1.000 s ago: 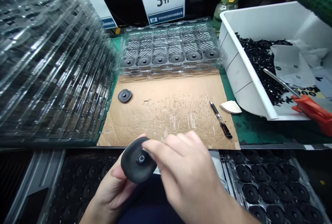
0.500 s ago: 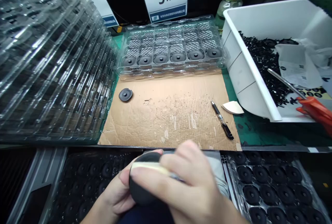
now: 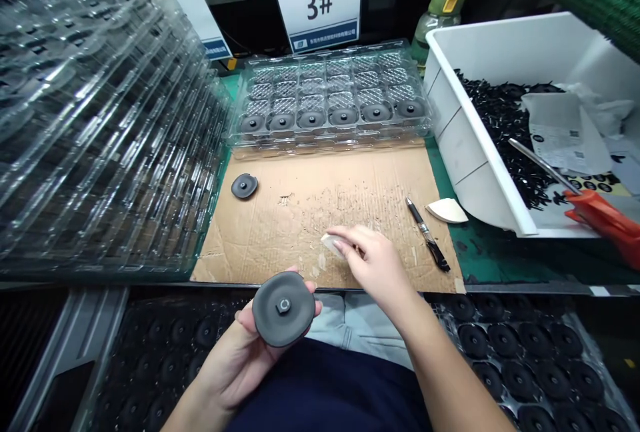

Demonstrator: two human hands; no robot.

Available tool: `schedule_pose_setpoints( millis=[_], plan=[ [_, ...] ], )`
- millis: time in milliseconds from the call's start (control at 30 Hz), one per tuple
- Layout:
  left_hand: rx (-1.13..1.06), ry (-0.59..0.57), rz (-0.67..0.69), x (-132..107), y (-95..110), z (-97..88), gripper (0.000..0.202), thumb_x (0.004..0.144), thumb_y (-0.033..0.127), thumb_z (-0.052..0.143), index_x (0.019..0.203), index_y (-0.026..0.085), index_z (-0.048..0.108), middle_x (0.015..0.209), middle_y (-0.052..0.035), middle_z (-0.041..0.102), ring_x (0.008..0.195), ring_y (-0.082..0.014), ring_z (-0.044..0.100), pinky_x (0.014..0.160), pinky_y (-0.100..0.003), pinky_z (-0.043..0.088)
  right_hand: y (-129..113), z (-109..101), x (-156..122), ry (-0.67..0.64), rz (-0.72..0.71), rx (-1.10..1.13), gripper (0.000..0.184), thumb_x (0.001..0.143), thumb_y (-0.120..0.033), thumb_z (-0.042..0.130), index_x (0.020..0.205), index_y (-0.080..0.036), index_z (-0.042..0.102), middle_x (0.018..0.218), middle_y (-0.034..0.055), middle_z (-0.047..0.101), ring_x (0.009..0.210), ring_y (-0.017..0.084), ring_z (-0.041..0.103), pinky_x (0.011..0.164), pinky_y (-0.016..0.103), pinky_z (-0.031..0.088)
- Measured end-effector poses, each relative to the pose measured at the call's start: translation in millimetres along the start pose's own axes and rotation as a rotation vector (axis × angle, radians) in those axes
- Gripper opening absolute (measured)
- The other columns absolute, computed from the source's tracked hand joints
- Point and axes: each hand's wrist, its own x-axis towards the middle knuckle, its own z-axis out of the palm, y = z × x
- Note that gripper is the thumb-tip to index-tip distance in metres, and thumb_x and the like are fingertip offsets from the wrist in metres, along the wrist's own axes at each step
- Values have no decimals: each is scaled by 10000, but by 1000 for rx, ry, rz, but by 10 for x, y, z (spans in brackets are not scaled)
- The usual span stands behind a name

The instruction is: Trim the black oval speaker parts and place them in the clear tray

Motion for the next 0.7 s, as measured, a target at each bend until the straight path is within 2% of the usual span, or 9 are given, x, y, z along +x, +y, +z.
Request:
schedule_pose_setpoints(
  millis=[100, 200, 267, 333, 400, 467, 533, 633, 700],
  plan=[
    [-9, -27, -1, -14, 34, 11, 511, 615, 393, 772, 1072, 194, 661, 1064, -72, 708, 958, -216, 667, 890, -279, 479, 313, 162, -59, 8, 27, -6, 247, 891, -243, 475, 1015, -208, 685, 860, 47, 687, 802, 189, 613, 736, 328, 460],
    [-5, -36, 5, -12, 39, 33, 521, 594, 408, 777, 1060, 200, 670, 1060, -68, 710, 948, -214, 671, 884, -275, 483, 326, 199, -112, 37, 51, 19, 235, 879, -271, 497, 990, -206, 693, 841, 46, 702, 766, 189, 628, 708, 324, 483],
    [5, -36, 8, -1, 27, 51, 561, 560, 423, 789, 1065, 208, 670, 1070, -69, 705, 946, -222, 671, 874, -274, 488, 136, 129, -122, 90, 74, 48, 237, 886, -285, 497, 1009, -200, 682, 911, 53, 704, 744, 179, 634, 643, 296, 496],
    [16, -12, 20, 11, 16, 76, 525, 571, 399, 796, 1049, 222, 675, 1070, -56, 703, 936, -211, 670, 849, -258, 494, -184, 29, -140, 185, 72, 77, 239, 904, -285, 484, 1040, -197, 661, 987, 60, 693, 743, 169, 635, 593, 275, 494],
    [36, 14, 49, 19, 19, 102, 429, 600, 336, 799, 997, 220, 689, 1018, -31, 712, 912, -176, 664, 817, -222, 491, -546, -44, -184, 276, -40, 99, 209, 903, -244, 504, 1044, -199, 651, 988, 51, 690, 778, 167, 633, 632, 277, 493],
    [58, 50, 81, 21, 41, 115, 373, 636, 306, 783, 984, 211, 689, 987, -24, 712, 938, -166, 645, 838, -217, 479, -839, -69, -242, 248, -286, 85, 227, 895, -151, 487, 1071, -151, 629, 917, 67, 697, 755, 170, 626, 690, 303, 482],
    [80, 71, 112, 20, 69, 109, 418, 631, 301, 787, 1023, 215, 672, 999, -30, 706, 976, -189, 634, 872, -250, 475, -997, -66, -278, 132, -417, 96, 242, 882, -97, 471, 1072, -121, 619, 836, 66, 692, 717, 164, 614, 684, 299, 468],
    [97, 97, 136, 30, 82, 87, 511, 577, 330, 815, 1053, 243, 652, 1041, -28, 694, 1004, -219, 628, 873, -287, 489, -1032, -46, -240, -46, -386, 113, 204, 877, -95, 481, 991, -147, 640, 763, 28, 674, 661, 139, 590, 628, 263, 441],
    [101, 95, 110, 40, 73, 88, 519, 574, 367, 809, 1051, 237, 650, 1045, -36, 693, 1039, -229, 612, 901, -298, 479, -1019, -22, -186, 12, -369, 47, 193, 885, -110, 468, 965, -132, 642, 764, 37, 672, 649, 146, 582, 620, 281, 416]
  ],
)
